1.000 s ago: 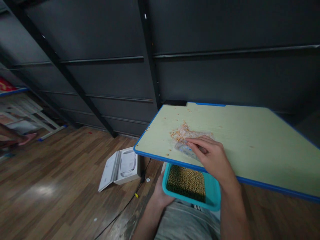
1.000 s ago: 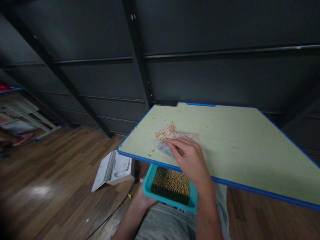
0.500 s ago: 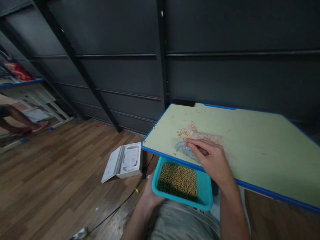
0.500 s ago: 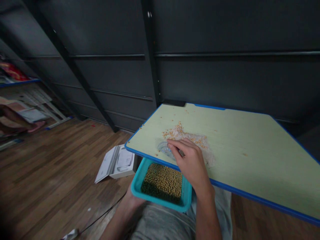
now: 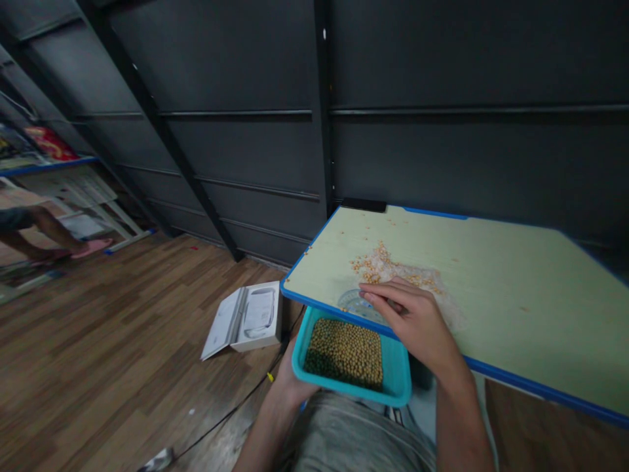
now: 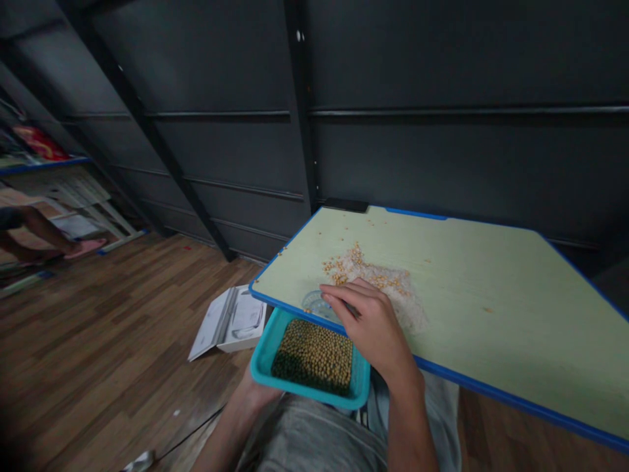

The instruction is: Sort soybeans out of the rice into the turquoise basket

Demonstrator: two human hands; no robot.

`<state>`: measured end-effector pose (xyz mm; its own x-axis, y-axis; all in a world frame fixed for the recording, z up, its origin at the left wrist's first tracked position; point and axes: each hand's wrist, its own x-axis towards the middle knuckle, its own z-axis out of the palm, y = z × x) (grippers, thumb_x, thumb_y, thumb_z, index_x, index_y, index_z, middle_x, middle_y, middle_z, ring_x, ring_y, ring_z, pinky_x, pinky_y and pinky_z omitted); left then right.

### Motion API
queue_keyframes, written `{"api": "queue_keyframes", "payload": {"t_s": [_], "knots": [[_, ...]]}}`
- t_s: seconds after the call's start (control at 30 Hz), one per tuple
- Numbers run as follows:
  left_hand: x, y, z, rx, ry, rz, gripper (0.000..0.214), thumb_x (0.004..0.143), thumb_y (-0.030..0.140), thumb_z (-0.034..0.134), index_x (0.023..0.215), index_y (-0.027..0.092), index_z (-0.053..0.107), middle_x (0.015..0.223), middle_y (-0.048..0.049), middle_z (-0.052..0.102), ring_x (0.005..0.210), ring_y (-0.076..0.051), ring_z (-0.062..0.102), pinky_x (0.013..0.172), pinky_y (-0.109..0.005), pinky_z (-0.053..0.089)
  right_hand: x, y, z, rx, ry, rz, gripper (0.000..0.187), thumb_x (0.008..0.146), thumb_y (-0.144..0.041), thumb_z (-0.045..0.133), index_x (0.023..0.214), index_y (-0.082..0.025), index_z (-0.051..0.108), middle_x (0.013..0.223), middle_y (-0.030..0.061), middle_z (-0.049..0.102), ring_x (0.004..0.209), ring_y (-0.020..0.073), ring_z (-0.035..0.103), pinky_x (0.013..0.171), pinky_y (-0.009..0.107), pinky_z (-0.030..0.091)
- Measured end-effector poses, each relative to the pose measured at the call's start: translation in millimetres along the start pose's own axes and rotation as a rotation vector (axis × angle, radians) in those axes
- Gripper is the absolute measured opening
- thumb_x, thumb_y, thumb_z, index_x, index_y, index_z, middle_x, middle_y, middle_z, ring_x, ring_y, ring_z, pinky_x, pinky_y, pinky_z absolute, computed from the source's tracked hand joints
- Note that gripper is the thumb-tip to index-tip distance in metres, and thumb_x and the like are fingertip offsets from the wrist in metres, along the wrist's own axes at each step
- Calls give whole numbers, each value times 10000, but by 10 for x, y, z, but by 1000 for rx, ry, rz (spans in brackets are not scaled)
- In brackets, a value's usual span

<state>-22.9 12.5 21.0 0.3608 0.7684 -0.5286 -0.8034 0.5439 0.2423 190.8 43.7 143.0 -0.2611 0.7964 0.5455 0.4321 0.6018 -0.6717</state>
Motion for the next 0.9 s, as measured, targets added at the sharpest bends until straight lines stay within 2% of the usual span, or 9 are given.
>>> {"api": "queue_keyframes", "payload": {"t_s": [0.17,0.27,0.37,0.47,0.6,0.7,0.8,0.9], "knots": [[-33,46,-28,-22,-7,14,213,761,187,645,947,139,738,969,-126,778,1072,-323,682,980,-458,507,8,-15,-27,1,-15,-20,199,929,-204,622,1039,-299,758,972,-5,770,894,181,695,855,384,518],[-68,94,-47,-15,-9,44,138,774,172,635,859,136,737,899,-113,783,1027,-310,699,970,-443,511,126,-87,-47,-48,23,-46,195,928,-214,619,1036,-290,762,990,11,773,906,197,703,866,401,524],[-122,165,-81,14,-15,88,110,783,150,621,792,124,728,827,-103,779,950,-295,720,944,-428,525,437,-194,-45,-107,57,-83,212,930,-248,609,1078,-277,758,1061,34,766,958,220,707,898,420,531],[-193,276,-161,31,-21,101,134,801,122,598,766,104,726,731,-95,762,921,-293,723,928,-434,533,935,-199,-14,-202,7,-162,248,912,-268,629,1129,-241,747,1117,57,756,984,231,712,916,404,537],[-282,492,-329,32,-9,131,153,823,109,585,792,77,732,776,-116,767,954,-300,716,931,-442,534,1654,121,54,-390,-85,-167,304,888,-225,634,1177,-209,728,1087,86,763,928,241,726,876,397,542],[-320,675,-415,4,18,174,203,795,74,595,939,87,738,927,-122,778,973,-305,714,941,-462,533,2018,482,132,-530,-155,-140,322,904,-201,601,1207,-179,709,1120,111,750,1001,258,707,897,396,527],[-342,837,-413,-6,25,176,322,796,76,598,1100,96,705,1012,-129,769,979,-312,713,935,-473,536,2170,767,238,-575,-220,-164,291,892,-148,601,1149,-153,736,1090,128,755,993,271,707,885,383,523],[-358,955,-367,19,40,175,360,811,76,590,1160,92,679,1032,-135,765,960,-307,718,929,-470,537,2180,906,338,-609,-275,-204,273,901,-125,586,1123,-144,744,1084,137,747,998,271,696,887,363,508]]}}
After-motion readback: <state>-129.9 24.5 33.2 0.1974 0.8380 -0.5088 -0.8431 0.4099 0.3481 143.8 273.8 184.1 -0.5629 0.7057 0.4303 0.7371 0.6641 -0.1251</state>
